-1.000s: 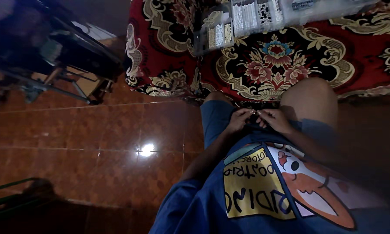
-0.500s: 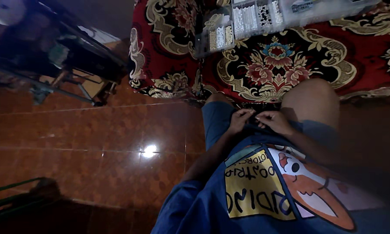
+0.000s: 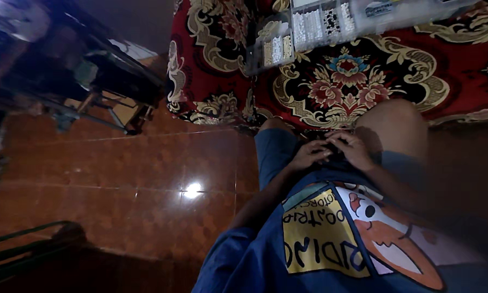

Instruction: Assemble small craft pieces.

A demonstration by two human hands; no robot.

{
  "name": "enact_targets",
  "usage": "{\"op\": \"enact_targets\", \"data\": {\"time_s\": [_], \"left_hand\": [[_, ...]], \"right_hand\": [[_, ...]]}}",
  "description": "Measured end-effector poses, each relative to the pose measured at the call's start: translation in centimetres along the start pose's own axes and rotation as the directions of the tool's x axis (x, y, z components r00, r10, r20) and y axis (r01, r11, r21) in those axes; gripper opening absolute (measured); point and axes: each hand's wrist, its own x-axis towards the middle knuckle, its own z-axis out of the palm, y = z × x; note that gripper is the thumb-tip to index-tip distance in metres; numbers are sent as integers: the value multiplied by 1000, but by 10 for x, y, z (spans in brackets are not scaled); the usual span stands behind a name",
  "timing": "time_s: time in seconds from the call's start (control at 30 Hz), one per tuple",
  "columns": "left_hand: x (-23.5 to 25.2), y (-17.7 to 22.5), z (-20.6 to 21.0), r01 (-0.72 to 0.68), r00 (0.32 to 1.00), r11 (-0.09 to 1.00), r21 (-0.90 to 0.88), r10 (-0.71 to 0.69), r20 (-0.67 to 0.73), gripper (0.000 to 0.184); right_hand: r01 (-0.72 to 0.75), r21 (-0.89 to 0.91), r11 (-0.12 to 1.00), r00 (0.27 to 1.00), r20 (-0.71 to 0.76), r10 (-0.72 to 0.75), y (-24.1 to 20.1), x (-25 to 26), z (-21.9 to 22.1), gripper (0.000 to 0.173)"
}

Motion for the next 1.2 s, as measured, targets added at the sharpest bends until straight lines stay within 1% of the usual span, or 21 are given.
{"op": "enact_targets", "data": {"time_s": [0.07, 0.13, 0.17, 0.23, 0.27, 0.33, 0.4, 0.43, 0.47, 0.53, 0.6, 0.63, 0.73, 0.8, 0.9, 0.97, 1.03, 1.1, 1.13, 1.2], "left_hand": [[-2, 7, 1, 28, 999, 995, 100, -30, 19, 31], [-4, 21, -3, 49, 999, 956, 289, -44, -24, 25], [-4, 28, -8, 40, 999, 909, 414, -22, -47, 26], [-4, 41, -23, -54, 990, 771, 635, 125, -67, 24], [-3, 50, -33, -76, 982, 699, 711, 177, -70, 23], [-4, 80, -49, -40, 971, 581, 813, 214, -105, 21], [-7, 114, -63, 7, 946, 476, 880, 283, -160, 20], [-9, 134, -68, 47, 931, 443, 895, 305, -199, 21], [-11, 154, -72, 98, 912, 431, 897, 321, -254, 23], [-13, 182, -86, 117, 849, 415, 903, 429, -307, 21], [-12, 203, -101, 85, 771, 356, 931, 568, -288, 19], [-11, 214, -107, 73, 744, 327, 942, 612, -270, 19], [-4, 244, -125, 63, 679, 291, 955, 689, -255, 18], [5, 260, -137, 81, 673, 324, 943, 680, -291, 19], [21, 280, -153, 134, 715, 373, 918, 605, -350, 24], [34, 288, -166, 150, 753, 366, 918, 560, -346, 25], [48, 294, -177, 197, 793, 339, 920, 496, -353, 25], [61, 306, -179, 289, 832, 272, 918, 402, -381, 24], [68, 313, -179, 347, 840, 227, 910, 356, -409, 25], [84, 328, -184, 437, 824, 167, 884, 319, -468, 29]], "right_hand": [[-101, 235, 967, 993, -39, 113, -7, 0, -1, 20], [-157, 411, 898, 974, -87, 210, -11, 1, -3, 20], [-161, 469, 869, 961, -125, 246, -12, 2, -3, 20], [-162, 527, 834, 939, -178, 295, -11, 4, -4, 20], [-166, 539, 826, 931, -189, 311, -11, 5, -4, 20], [-180, 542, 821, 929, -181, 323, -11, 6, -5, 19], [-204, 534, 820, 925, -169, 340, -12, 7, -5, 18], [-214, 527, 822, 923, -165, 346, -12, 7, -4, 18], [-220, 520, 825, 925, -157, 345, -12, 7, -4, 17], [-225, 503, 835, 932, -139, 335, -12, 7, -5, 17], [-210, 507, 836, 939, -133, 317, -12, 6, -5, 18], [-203, 510, 836, 943, -129, 307, -12, 7, -5, 17], [-189, 528, 828, 956, -95, 278, -13, 8, -6, 18], [-197, 528, 826, 956, -83, 281, -14, 9, -7, 18], [-218, 498, 839, 955, -68, 288, -11, 12, -7, 18], [-237, 486, 842, 951, -62, 303, -11, 13, -7, 18], [-251, 491, 834, 948, -49, 313, -14, 14, -8, 17], [-267, 501, 823, 942, -47, 334, -19, 14, -9, 19], [-281, 507, 815, 936, -44, 350, -21, 14, -8, 18], [-294, 545, 785, 927, -39, 374, -26, 15, -8, 16]]}}
